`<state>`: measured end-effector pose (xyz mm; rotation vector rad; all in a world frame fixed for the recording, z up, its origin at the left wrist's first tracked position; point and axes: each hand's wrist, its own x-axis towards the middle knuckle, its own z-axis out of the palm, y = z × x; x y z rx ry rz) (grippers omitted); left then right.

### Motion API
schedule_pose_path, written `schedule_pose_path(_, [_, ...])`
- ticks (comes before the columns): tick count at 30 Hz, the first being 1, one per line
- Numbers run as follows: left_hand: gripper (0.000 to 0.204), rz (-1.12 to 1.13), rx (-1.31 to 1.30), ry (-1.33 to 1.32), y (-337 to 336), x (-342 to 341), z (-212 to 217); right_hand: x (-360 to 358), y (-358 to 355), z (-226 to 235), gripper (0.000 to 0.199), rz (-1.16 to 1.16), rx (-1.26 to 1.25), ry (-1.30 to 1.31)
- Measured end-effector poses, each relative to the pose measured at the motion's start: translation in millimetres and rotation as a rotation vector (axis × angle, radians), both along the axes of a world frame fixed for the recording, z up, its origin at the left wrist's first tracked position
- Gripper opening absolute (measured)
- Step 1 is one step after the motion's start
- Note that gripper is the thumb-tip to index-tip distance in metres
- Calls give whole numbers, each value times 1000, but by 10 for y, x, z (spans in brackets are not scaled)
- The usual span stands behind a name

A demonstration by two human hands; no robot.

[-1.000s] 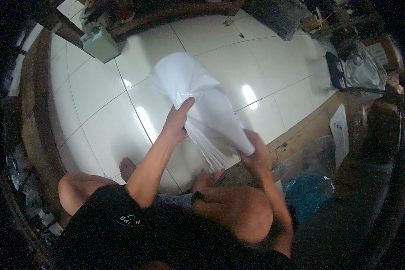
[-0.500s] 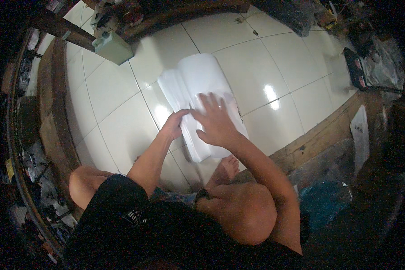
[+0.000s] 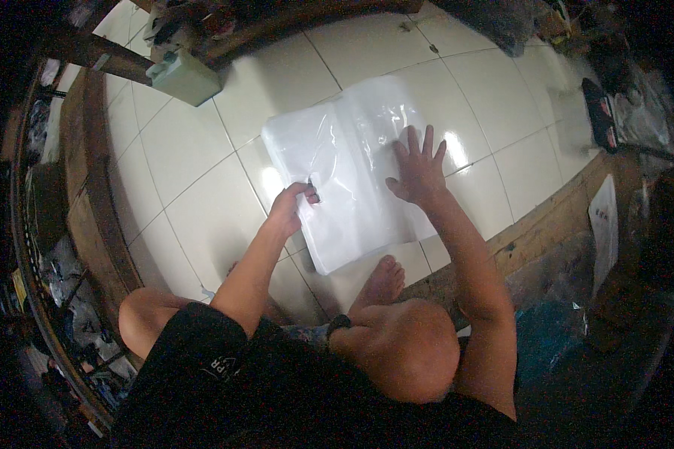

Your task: The person sits on the floor and repeatedly folds white plastic bags with a sun logo. They smooth each bag flat, fold it into a compact square, and stack the folded bags. The person then places the stack onto a nearby shelf.

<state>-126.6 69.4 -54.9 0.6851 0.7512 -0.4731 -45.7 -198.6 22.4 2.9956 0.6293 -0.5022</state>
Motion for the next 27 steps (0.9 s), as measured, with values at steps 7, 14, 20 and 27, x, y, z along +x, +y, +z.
schedule_pose_path(7, [6, 27, -101, 14, 93, -7, -200, -108, 471, -416, 26, 626, 49, -40])
schedule_pose_path(14, [6, 66, -106, 20, 248, -49, -102, 325, -312, -564, 16, 556, -45, -196])
schedule_pose_path(20, [11, 85, -78, 52, 610, -177, -185, 469, -1003, -181, 31, 121, -74, -78])
schedule_pose_path(27, [6, -1, -13, 86, 817, -188, -40, 942, -1711, -295, 38, -157, 216, 67])
